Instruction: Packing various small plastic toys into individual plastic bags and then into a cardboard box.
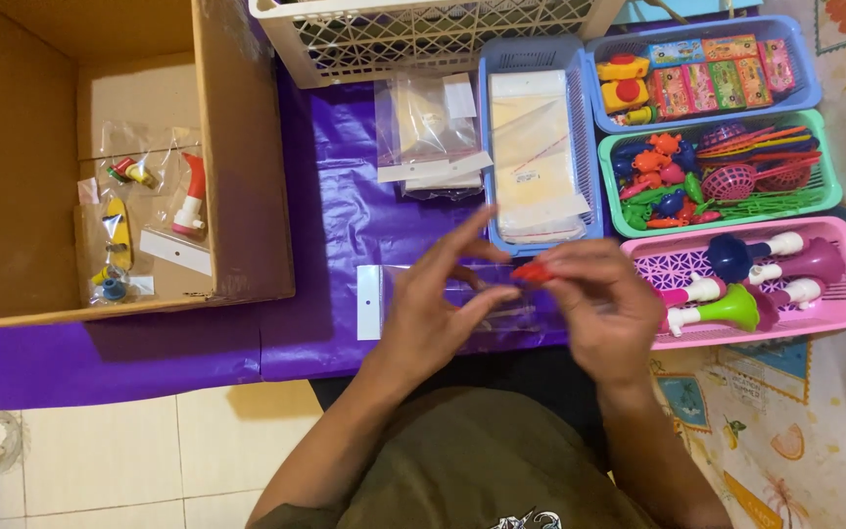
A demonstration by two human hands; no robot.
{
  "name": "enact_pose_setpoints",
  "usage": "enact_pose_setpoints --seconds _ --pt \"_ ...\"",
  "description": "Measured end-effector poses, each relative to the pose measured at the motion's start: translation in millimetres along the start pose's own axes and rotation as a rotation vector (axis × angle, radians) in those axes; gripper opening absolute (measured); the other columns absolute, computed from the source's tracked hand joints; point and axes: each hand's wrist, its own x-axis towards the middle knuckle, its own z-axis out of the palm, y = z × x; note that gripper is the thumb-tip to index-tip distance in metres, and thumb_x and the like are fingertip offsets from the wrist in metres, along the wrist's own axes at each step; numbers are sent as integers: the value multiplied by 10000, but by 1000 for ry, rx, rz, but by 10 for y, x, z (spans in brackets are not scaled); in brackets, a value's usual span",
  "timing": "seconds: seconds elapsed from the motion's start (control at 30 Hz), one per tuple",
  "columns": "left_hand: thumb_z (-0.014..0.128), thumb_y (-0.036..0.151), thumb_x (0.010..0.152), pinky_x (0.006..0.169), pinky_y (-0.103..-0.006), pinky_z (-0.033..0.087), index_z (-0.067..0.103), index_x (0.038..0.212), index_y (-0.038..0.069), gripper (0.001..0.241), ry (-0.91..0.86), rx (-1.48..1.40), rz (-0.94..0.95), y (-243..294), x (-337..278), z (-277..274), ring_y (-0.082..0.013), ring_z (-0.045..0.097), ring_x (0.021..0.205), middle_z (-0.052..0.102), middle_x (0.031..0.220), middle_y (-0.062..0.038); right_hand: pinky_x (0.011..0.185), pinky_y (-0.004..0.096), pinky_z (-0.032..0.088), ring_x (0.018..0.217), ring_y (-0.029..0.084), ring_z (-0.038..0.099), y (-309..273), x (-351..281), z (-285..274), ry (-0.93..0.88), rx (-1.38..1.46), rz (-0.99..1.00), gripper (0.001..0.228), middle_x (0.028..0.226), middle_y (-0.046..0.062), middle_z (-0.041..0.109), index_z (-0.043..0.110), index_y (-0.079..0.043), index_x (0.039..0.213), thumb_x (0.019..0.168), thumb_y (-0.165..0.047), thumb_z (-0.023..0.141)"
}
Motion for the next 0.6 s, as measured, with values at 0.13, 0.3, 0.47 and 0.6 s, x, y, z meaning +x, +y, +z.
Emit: enact_pose_setpoints --seconds 0.13,0.3,0.47,0.6 --pt "851 198 822 820 -395 555 728 1205 180 403 -175 532 52 -506 -139 -19 -269 664 938 709 973 -21 784 402 614 972 335 700 38 56 -266 34 -250 36 125 1037 252 675 664 88 1032 938 61 742" --pt "807 319 825 759 -416 471 726 1111 221 313 -392 883 -24 -801 -342 101 -256 590 918 665 932 4 776 405 614 955 331 719 137 -174 -350 15 -396 109 136 1041 234 703 706 64 1024 909 70 779" --pt "822 315 807 709 -416 446 754 929 187 190 -311 884 20 -737 -309 63 -271 567 849 615 827 -17 795 389 596 918 281 738 173 -262 -295 -199 -599 147 112 952 82 746 785 -81 962 873 -15 798" --pt "818 288 818 719 -401 448 752 883 213 119 -288 840 19 -630 -338 43 -261 565 842 610 804 -1 762 419 599 897 305 742 204 -319 -216 -251 -605 157 73 945 93 758 765 -75 945 890 -31 784"
